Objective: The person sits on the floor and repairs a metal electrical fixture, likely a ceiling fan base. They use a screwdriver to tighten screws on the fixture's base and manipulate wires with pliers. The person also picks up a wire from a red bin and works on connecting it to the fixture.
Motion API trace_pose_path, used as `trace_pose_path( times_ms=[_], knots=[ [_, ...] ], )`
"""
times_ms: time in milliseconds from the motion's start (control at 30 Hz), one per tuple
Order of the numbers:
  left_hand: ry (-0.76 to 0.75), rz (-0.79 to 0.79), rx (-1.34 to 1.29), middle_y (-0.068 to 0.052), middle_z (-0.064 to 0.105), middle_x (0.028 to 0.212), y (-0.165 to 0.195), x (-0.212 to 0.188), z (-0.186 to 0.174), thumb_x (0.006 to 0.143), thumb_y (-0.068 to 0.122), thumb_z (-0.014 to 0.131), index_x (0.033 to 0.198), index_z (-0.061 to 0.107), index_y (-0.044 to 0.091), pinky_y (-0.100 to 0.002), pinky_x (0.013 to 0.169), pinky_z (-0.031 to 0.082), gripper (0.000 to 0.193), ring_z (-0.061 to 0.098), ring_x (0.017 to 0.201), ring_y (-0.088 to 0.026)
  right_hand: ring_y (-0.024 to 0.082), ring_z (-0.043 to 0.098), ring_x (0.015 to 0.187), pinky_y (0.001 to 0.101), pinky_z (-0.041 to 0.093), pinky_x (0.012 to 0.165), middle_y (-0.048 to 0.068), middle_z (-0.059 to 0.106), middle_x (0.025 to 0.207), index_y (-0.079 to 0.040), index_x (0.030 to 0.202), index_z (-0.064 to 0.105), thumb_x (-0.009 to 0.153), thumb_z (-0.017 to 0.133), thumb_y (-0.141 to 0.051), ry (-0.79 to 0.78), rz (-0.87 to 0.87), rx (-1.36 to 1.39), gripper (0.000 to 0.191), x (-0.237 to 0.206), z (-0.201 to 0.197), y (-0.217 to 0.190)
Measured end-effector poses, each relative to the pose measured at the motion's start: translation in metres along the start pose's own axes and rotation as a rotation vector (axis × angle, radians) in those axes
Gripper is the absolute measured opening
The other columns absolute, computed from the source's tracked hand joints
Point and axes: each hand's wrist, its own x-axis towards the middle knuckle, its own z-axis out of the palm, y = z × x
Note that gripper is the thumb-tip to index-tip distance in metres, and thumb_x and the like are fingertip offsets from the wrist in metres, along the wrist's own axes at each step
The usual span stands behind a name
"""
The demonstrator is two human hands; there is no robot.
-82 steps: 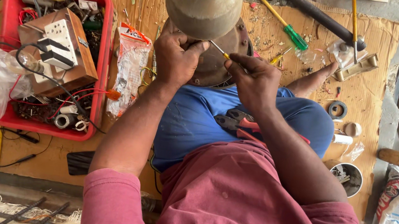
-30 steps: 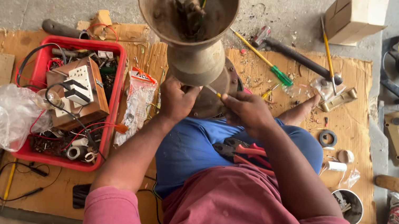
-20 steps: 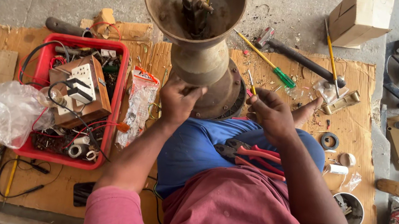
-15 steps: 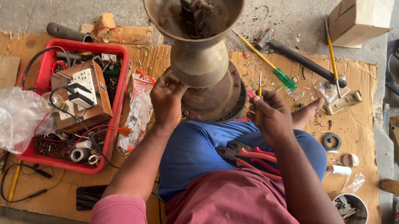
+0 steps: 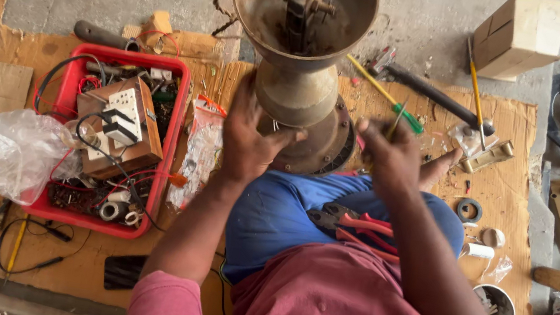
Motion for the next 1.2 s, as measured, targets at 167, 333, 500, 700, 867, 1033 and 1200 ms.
trace_pose_path(
  times_ms=[167, 333, 500, 700, 867, 1033, 1200],
  knots=[
    [-0.175, 0.347, 0.261, -0.018, 0.041, 0.158, 0.047, 0.032, -0.007, 0.074, 0.026, 0.1, 0.157, 0.032, 0.001, -0.042, 0.125, 0.045, 0.11, 0.046, 0.149, -0.03, 0.024, 0.057, 0.107, 0.0361, 0.047, 0.09, 0.018, 0.061, 0.119, 0.002, 0.139, 0.063, 0.096, 0.082, -0.015, -0.273, -0.635, -0.369, 0.051, 0.005, 0.027, -0.063],
    [-0.128, 0.129, 0.411, -0.018, 0.063, 0.128, 0.022, 0.042, 0.0, 0.067, 0.025, 0.1, 0.131, 0.058, 0.002, -0.043, 0.108, 0.053, 0.08, 0.064, 0.123, -0.035, 0.029, 0.063, 0.127, 0.0414, 0.052, 0.107, 0.018, 0.066, 0.142, -0.006, 0.142, 0.064, 0.089, 0.085, -0.014, -0.289, -0.553, -0.522, 0.057, 0.012, 0.063, -0.07],
    [-0.004, 0.221, 0.516, -0.023, 0.059, 0.14, -0.04, 0.022, 0.008, 0.064, 0.026, 0.1, 0.142, 0.053, 0.001, -0.047, 0.112, 0.049, 0.095, 0.059, 0.13, -0.04, 0.02, 0.062, 0.129, 0.0353, 0.049, 0.107, 0.011, 0.068, 0.138, -0.003, 0.133, 0.067, 0.08, 0.086, -0.004, -0.318, -0.473, -0.581, 0.056, 0.018, 0.065, -0.031],
    [-0.017, 0.205, 0.583, -0.022, 0.059, 0.143, -0.069, 0.012, 0.002, 0.063, 0.028, 0.101, 0.142, 0.052, 0.003, -0.048, 0.114, 0.046, 0.097, 0.058, 0.133, -0.04, 0.016, 0.065, 0.121, 0.0303, 0.054, 0.101, 0.008, 0.068, 0.133, -0.002, 0.134, 0.064, 0.08, 0.084, -0.003, -0.309, -0.324, -0.454, 0.057, 0.028, 0.056, -0.003],
    [-0.067, 0.052, 0.34, -0.021, 0.049, 0.156, -0.031, 0.022, -0.003, 0.062, 0.03, 0.103, 0.154, 0.038, -0.001, -0.045, 0.127, 0.038, 0.117, 0.048, 0.149, -0.037, 0.009, 0.058, 0.073, 0.0253, 0.048, 0.065, 0.018, 0.071, 0.103, -0.006, 0.141, 0.067, 0.085, 0.086, -0.008, -0.159, -0.065, -0.344, 0.059, 0.027, 0.043, -0.038],
    [-0.056, 0.103, -0.356, -0.012, 0.036, 0.164, 0.036, 0.043, -0.017, 0.082, 0.039, 0.094, 0.167, 0.018, 0.0, -0.038, 0.139, 0.027, 0.12, 0.032, 0.158, -0.027, 0.006, 0.055, 0.067, 0.0231, 0.045, 0.056, 0.0, 0.072, 0.141, -0.001, 0.157, 0.046, 0.096, 0.068, -0.001, -0.272, -0.381, 0.182, 0.066, 0.021, 0.028, -0.113],
    [0.089, -0.02, -0.601, -0.014, 0.048, 0.119, 0.061, 0.082, 0.001, 0.107, 0.031, 0.07, 0.165, 0.038, 0.002, -0.035, 0.099, 0.036, 0.072, 0.041, 0.108, -0.021, 0.004, 0.053, 0.059, 0.0203, 0.042, 0.051, 0.006, 0.065, 0.112, -0.004, 0.164, 0.044, 0.105, 0.07, -0.01, -0.457, -0.492, 0.054, 0.065, 0.008, 0.051, -0.158]
  ],
)
